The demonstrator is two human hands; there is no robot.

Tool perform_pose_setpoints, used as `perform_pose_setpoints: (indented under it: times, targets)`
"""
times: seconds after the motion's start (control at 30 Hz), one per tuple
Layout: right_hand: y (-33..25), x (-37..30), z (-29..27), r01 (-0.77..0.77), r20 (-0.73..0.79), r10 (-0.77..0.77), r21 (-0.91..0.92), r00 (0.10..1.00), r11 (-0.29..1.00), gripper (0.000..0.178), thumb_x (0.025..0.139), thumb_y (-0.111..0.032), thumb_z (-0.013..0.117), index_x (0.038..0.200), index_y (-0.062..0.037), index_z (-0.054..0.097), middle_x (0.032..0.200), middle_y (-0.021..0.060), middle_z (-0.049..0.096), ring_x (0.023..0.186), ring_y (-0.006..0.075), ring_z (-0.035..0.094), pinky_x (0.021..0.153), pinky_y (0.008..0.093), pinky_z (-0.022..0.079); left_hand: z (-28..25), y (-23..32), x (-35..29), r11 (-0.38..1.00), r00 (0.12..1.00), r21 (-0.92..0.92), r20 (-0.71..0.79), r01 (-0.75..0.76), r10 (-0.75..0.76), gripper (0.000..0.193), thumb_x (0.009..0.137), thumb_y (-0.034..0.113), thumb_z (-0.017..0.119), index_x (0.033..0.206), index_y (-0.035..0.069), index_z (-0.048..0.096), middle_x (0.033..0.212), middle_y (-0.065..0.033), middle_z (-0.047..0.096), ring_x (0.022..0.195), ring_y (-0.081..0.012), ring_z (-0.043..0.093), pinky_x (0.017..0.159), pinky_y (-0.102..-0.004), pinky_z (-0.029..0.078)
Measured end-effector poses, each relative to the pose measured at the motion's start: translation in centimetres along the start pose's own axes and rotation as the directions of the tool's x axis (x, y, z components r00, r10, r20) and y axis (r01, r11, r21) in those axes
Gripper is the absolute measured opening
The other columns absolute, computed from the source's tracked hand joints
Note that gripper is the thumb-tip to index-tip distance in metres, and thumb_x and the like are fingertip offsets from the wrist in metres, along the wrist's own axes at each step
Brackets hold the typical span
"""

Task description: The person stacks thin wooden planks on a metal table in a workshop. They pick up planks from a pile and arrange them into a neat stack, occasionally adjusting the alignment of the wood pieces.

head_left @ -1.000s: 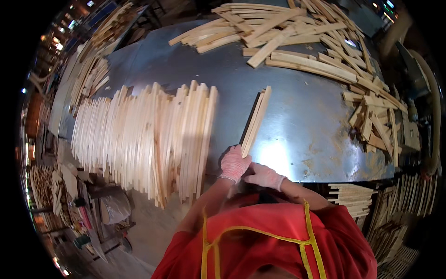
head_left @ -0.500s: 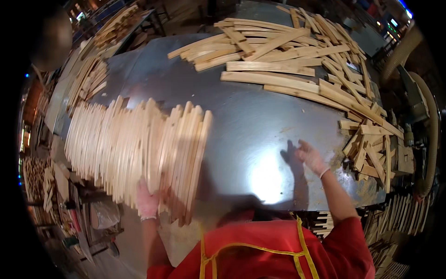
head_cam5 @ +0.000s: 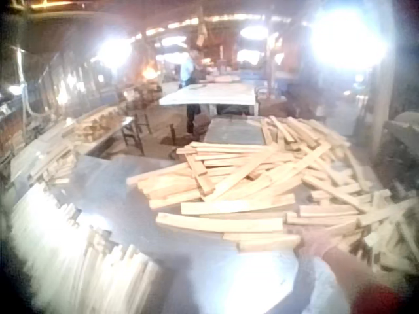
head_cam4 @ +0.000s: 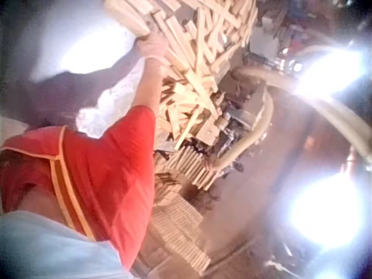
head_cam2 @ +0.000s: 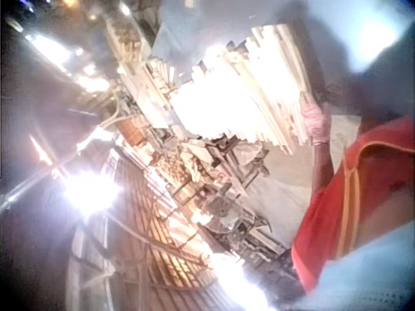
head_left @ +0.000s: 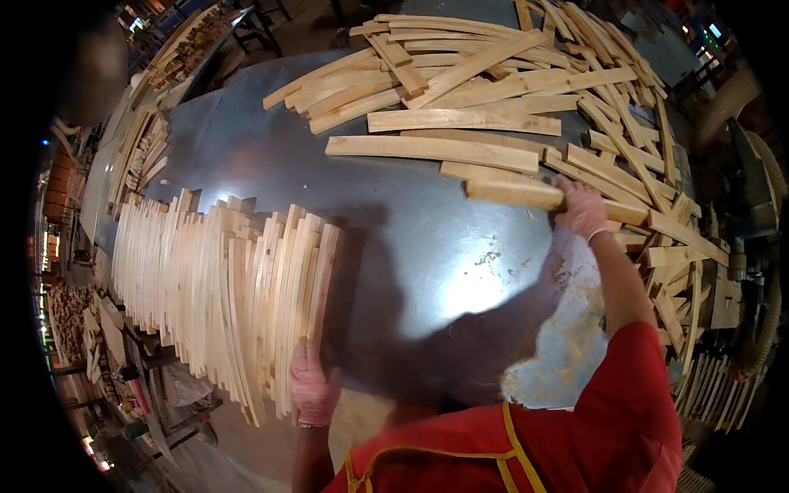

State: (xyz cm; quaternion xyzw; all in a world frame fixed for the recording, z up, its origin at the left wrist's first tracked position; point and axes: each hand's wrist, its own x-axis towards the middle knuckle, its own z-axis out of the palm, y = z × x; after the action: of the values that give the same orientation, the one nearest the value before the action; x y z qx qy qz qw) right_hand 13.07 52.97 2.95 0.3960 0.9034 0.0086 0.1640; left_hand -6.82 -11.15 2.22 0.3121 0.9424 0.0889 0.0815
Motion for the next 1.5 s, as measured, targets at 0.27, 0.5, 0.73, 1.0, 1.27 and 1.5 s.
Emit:
perform_pose_setpoints:
  times: [0.27,0.5,0.73,1.0,1.27,1.5]
  targets:
    - [-9.9,-9.8,-0.9,0.083,0.322,-0.343,0.611,0.882,0.787,0.083,0.08,-0.034,0.088,0.153,-0.0111,0.056,0.13,0.016,0.074,0.123,0.0335,0.07,0.106,0.0416,0.054,-1.4,5.2,1.0,0.969,0.977,-0.144,0.041,-0.203,0.211,0.079,0.082,0.024,0.083,0.152,0.007,0.051,0.153,-0.0216,0.054,0.139,-0.0437,0.053,0.116,-0.0544,0.044]
    - [-26.5,-19.3,0.4,-0.328,0.26,-0.211,0.841,0.942,-0.431,0.058,0.096,-0.041,0.084,0.132,-0.0013,0.063,0.11,0.0052,0.067,0.095,0.0162,0.062,0.087,0.0319,0.055,-1.2,8.5,-0.9,0.646,0.906,-0.76,0.317,0.066,0.28,0.065,0.088,0.025,0.078,0.145,0.002,0.057,0.137,-0.0241,0.065,0.119,-0.0421,0.067,0.105,-0.0448,0.053]
    - [-27.2,-24.8,3.8,0.284,-0.376,-0.195,0.196,0.906,0.939,0.074,0.091,-0.047,0.08,0.146,-0.0039,0.055,0.126,0.0171,0.069,0.119,0.0332,0.065,0.104,0.0434,0.053,1.4,4.4,-0.4,0.636,0.857,-0.686,0.51,0.354,0.073,0.046,0.094,0.026,0.069,0.136,0.007,0.063,0.118,-0.023,0.074,0.111,-0.0423,0.071,0.098,-0.0454,0.055]
    - [-26.3,-20.6,5.1,-0.031,0.167,-0.123,0.703,0.978,0.71,0.078,0.094,-0.053,0.072,0.156,-0.0093,0.054,0.124,0.0247,0.069,0.118,0.0417,0.067,0.105,0.0457,0.053,0.0,1.0,-2.9,0.878,0.967,-0.457,0.255,0.143,-0.025,0.045,0.092,0.032,0.071,0.132,0.011,0.066,0.119,-0.0226,0.072,0.108,-0.0453,0.069,0.09,-0.0529,0.056]
    - [-44.3,-21.0,4.4,0.254,0.143,-0.523,0.749,0.84,0.612,0.046,0.105,-0.039,0.055,0.12,0.003,0.068,0.119,0.0295,0.073,0.117,0.0456,0.07,0.103,0.0502,0.055,0.4,0.3,-1.9,1.0,0.994,-0.021,-0.104,0.021,-0.023,0.075,0.088,0.034,0.079,0.15,0.001,0.052,0.122,-0.0238,0.067,0.108,-0.0465,0.066,0.097,-0.0569,0.052]
    - [-29.5,-2.9,-7.1,0.375,-0.183,-0.328,0.484,0.927,0.79,0.039,0.08,-0.029,0.069,0.109,-0.0032,0.073,0.114,0.0265,0.071,0.109,0.0453,0.067,0.097,0.0533,0.055,1.5,-0.5,1.4,0.983,0.989,0.166,-0.112,-0.079,0.098,0.076,0.076,0.028,0.08,0.145,0.013,0.052,0.145,-0.0154,0.049,0.141,-0.0405,0.045,0.116,-0.0592,0.036]
